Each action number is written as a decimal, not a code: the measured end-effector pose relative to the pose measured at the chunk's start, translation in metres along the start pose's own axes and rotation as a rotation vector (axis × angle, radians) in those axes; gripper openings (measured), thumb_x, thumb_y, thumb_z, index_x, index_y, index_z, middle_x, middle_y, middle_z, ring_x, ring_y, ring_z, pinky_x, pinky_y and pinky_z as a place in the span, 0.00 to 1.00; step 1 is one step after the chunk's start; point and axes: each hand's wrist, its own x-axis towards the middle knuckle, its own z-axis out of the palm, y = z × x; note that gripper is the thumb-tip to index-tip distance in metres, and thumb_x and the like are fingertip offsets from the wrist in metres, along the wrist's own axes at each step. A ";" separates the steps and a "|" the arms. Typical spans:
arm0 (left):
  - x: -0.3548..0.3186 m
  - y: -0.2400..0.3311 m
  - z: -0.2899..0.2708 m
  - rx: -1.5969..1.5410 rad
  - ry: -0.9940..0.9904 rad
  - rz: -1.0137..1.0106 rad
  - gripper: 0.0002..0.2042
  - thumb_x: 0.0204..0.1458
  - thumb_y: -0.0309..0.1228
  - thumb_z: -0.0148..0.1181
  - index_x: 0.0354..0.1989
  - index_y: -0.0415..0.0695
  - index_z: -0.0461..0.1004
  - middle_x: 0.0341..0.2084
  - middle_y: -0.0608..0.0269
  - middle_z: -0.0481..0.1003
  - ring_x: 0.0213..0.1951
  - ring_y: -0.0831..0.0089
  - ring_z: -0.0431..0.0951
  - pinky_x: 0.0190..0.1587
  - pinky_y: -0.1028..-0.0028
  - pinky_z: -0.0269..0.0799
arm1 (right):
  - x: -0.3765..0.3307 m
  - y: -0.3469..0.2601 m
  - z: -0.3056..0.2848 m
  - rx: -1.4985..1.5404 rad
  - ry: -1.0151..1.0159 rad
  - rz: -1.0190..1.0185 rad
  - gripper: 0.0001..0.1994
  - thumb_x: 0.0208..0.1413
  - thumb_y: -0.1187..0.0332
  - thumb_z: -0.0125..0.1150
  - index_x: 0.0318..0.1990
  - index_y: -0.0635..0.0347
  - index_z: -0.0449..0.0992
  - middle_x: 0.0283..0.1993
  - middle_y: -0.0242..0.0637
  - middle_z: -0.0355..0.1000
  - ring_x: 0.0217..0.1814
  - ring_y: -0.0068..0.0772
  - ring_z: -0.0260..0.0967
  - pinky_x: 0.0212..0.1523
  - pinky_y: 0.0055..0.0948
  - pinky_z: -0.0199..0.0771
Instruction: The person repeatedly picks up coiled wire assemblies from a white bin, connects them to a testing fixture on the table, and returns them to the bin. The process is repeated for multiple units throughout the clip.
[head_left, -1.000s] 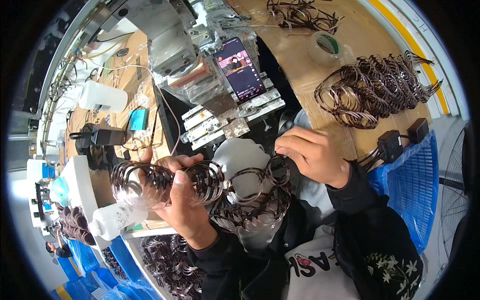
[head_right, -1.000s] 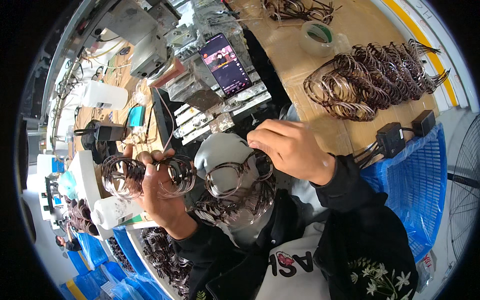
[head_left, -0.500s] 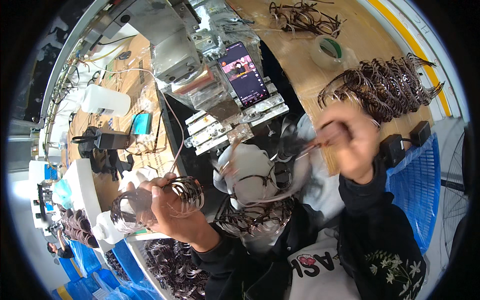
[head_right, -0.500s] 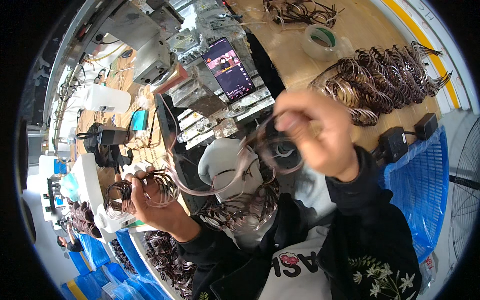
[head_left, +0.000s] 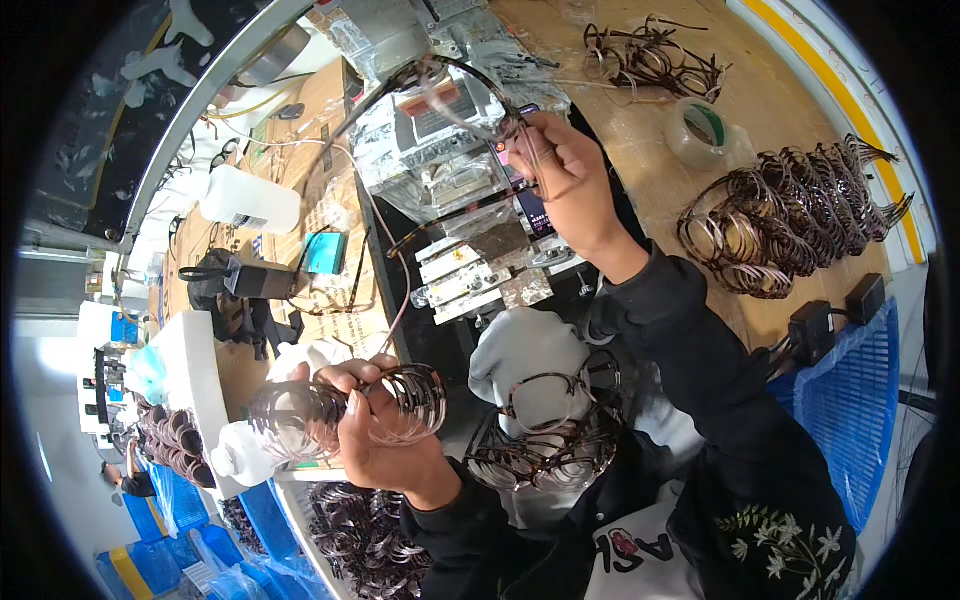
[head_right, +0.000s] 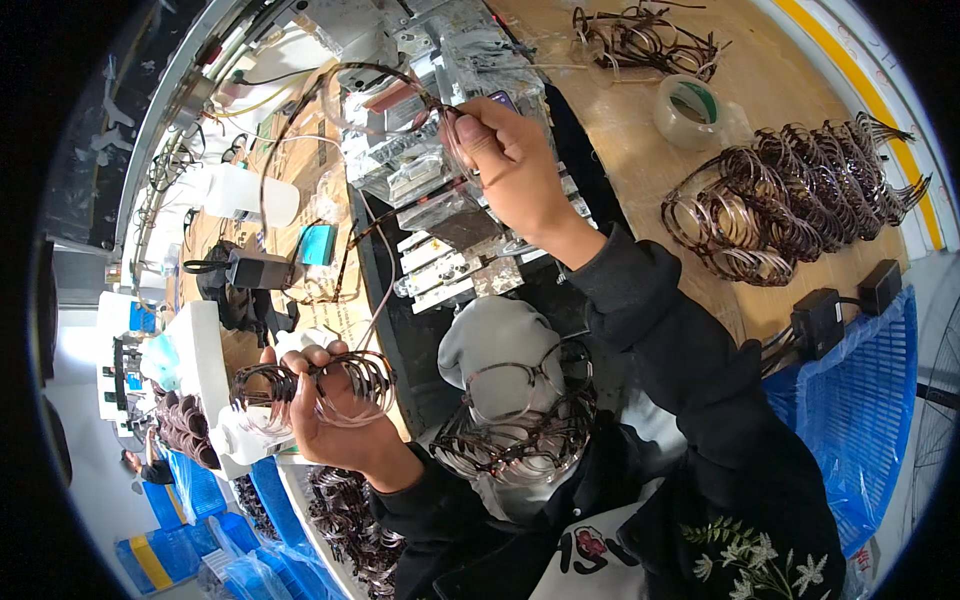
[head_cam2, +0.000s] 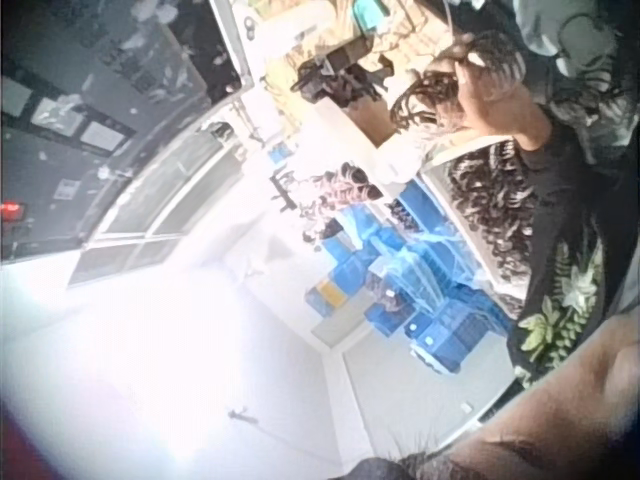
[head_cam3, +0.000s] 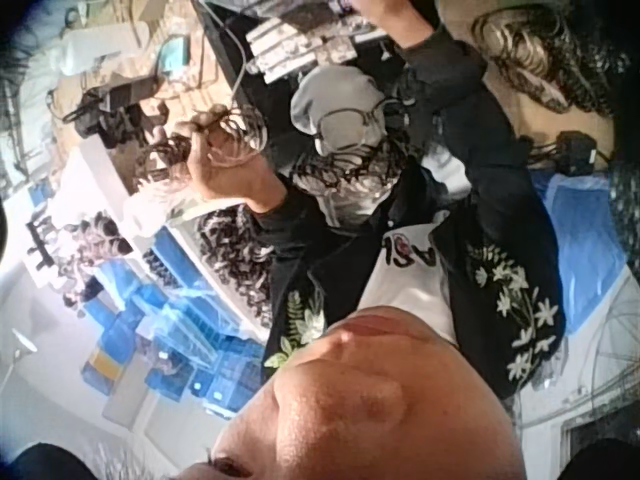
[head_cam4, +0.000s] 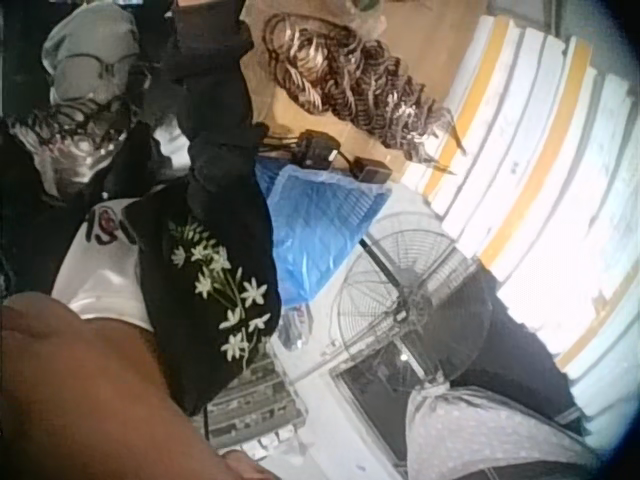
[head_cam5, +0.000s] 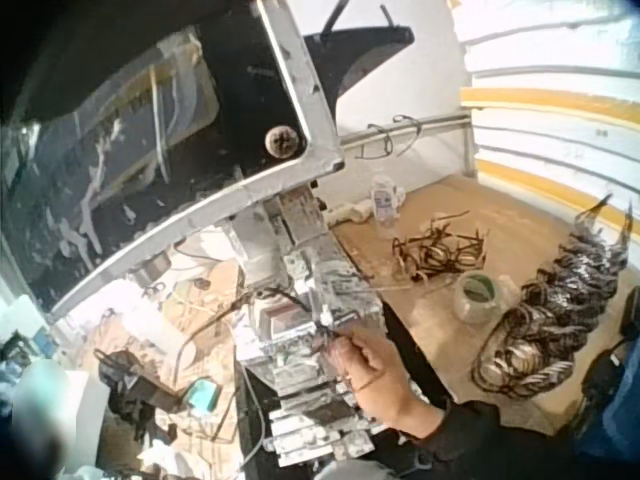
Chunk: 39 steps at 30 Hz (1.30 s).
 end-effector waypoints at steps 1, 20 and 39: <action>0.000 0.001 -0.001 0.008 -0.002 0.000 0.27 0.44 0.24 0.49 0.56 0.36 0.54 0.30 0.56 0.64 0.32 0.65 0.69 0.36 0.60 0.71 | 0.003 0.005 0.001 0.055 -0.003 -0.052 0.10 0.63 0.65 0.46 0.39 0.64 0.69 0.26 0.24 0.61 0.26 0.10 0.51 0.26 0.12 0.55; 0.004 0.003 0.015 -0.152 -0.025 -0.392 0.48 0.41 0.74 0.33 0.50 0.36 0.62 0.24 0.60 0.67 0.24 0.66 0.70 0.29 0.64 0.74 | -0.058 -0.044 0.005 -0.424 -0.141 -0.596 0.08 0.48 0.82 0.49 0.35 0.62 0.71 0.19 0.33 0.63 0.16 0.24 0.59 0.16 0.23 0.57; -0.008 0.002 0.015 -0.137 -0.327 -0.153 0.31 0.51 0.35 0.55 0.61 0.37 0.50 0.37 0.54 0.65 0.37 0.62 0.71 0.45 0.59 0.71 | -0.134 -0.068 -0.052 -1.007 -0.637 0.157 0.11 0.47 0.71 0.61 0.39 0.59 0.74 0.37 0.38 0.72 0.35 0.39 0.72 0.34 0.35 0.69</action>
